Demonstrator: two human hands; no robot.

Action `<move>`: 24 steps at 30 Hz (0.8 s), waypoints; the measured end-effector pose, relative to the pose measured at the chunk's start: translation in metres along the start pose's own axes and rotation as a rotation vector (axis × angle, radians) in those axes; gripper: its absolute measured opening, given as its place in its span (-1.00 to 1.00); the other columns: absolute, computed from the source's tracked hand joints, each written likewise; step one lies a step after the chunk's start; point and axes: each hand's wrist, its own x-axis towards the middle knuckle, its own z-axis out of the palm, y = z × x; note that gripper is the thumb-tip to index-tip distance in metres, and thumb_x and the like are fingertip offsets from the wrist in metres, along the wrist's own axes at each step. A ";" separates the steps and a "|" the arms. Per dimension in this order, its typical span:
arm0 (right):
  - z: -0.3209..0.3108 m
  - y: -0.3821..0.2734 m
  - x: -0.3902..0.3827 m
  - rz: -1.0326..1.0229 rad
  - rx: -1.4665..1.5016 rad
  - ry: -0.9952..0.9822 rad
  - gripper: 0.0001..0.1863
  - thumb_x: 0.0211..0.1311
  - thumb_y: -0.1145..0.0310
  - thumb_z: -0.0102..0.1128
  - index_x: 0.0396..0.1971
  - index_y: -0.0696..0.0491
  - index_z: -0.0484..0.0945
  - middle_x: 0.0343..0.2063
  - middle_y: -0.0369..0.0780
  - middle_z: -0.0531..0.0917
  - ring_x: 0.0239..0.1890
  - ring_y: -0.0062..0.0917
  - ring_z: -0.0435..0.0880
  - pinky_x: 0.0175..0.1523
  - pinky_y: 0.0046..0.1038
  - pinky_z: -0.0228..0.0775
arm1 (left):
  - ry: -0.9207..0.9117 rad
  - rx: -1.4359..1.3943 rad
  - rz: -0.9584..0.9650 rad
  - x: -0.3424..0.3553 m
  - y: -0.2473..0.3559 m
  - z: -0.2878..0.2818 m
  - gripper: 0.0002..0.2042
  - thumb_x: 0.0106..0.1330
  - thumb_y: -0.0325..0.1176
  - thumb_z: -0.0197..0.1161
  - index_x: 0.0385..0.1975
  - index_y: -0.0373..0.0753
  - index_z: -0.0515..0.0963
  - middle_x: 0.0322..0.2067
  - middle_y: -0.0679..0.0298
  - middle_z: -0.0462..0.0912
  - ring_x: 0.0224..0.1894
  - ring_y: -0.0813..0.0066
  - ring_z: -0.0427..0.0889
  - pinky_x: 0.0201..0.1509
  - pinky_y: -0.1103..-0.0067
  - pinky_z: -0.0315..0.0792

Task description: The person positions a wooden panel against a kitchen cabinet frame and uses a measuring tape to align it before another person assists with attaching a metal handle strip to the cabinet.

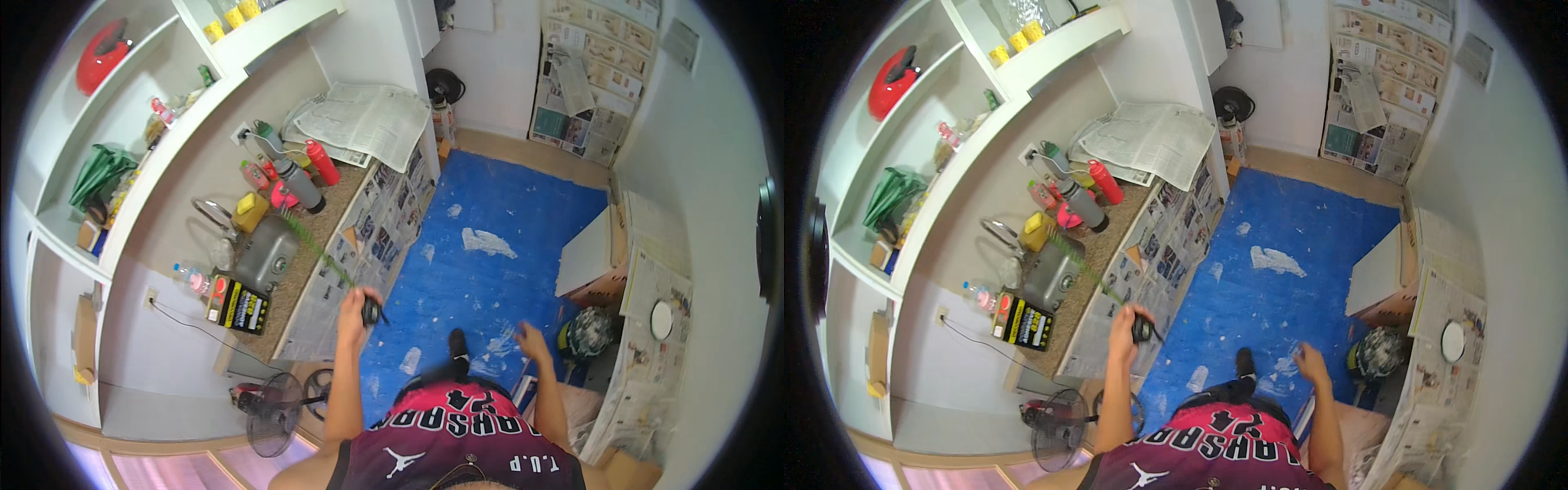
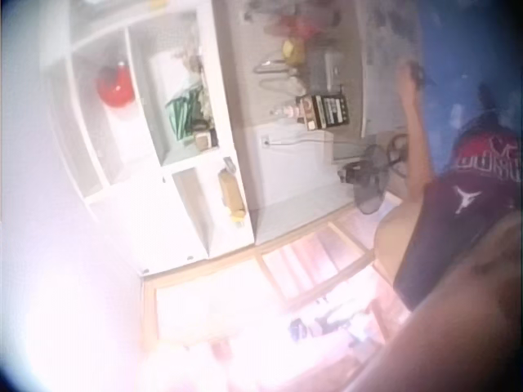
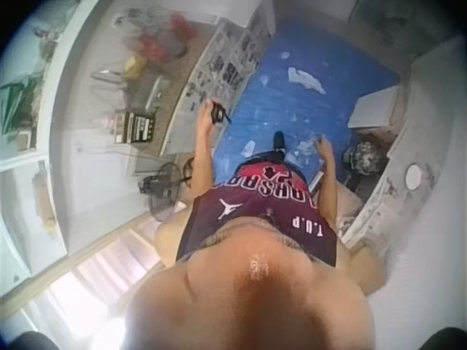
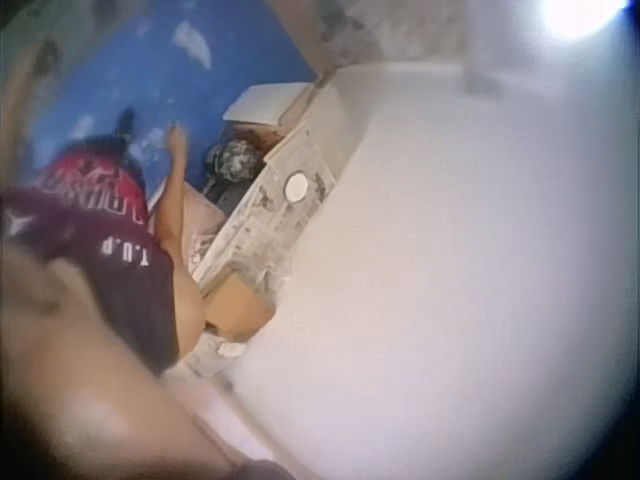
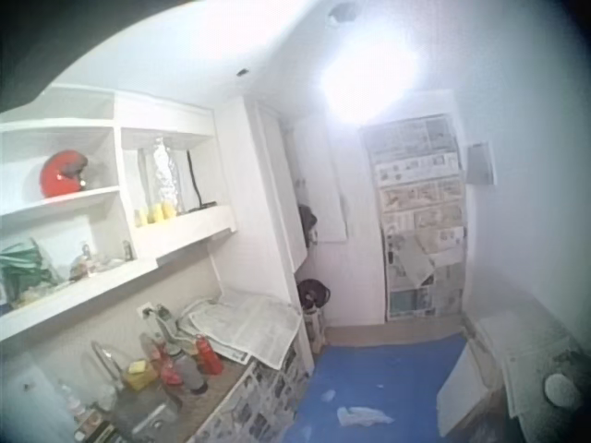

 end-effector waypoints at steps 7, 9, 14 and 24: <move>0.047 0.180 -0.067 0.750 0.005 -0.203 -0.55 0.19 -0.06 0.37 -0.32 0.09 0.73 -0.28 0.07 0.74 -0.11 0.05 0.72 0.10 -0.08 0.54 | -0.038 -0.062 0.177 0.328 0.067 0.113 -0.64 0.62 -0.03 0.10 -0.23 -0.24 0.52 -0.21 0.21 0.65 -0.18 0.37 0.68 -0.07 0.46 0.58; 0.046 0.140 -0.016 0.862 0.148 -0.272 -0.57 0.22 -0.03 0.36 -0.27 0.10 0.71 -0.25 0.06 0.74 -0.09 0.03 0.72 0.11 -0.09 0.54 | -0.064 0.042 0.237 0.416 0.094 0.127 -0.63 0.63 -0.02 0.09 -0.23 -0.24 0.53 -0.20 0.22 0.65 -0.17 0.38 0.68 -0.08 0.47 0.58; 0.005 0.118 0.185 0.729 0.110 -0.324 -0.60 0.28 0.05 0.33 -0.16 0.12 0.67 -0.17 0.04 0.73 -0.04 -0.04 0.72 0.12 -0.13 0.55 | 0.020 0.027 0.246 0.609 0.128 0.133 -0.63 0.67 -0.06 0.02 -0.19 -0.27 0.54 -0.22 0.21 0.66 -0.22 0.42 0.69 -0.15 0.50 0.58; -0.213 -0.102 0.808 -0.237 -0.173 0.137 -0.61 0.40 0.22 0.27 0.08 0.16 0.59 -0.02 0.01 0.73 0.05 -0.17 0.72 0.14 -0.20 0.55 | 0.206 0.139 0.409 0.910 0.197 0.127 -0.71 0.69 -0.13 -0.05 -0.05 -0.22 0.51 -0.49 0.31 0.53 -0.42 0.49 0.61 -0.31 0.52 0.48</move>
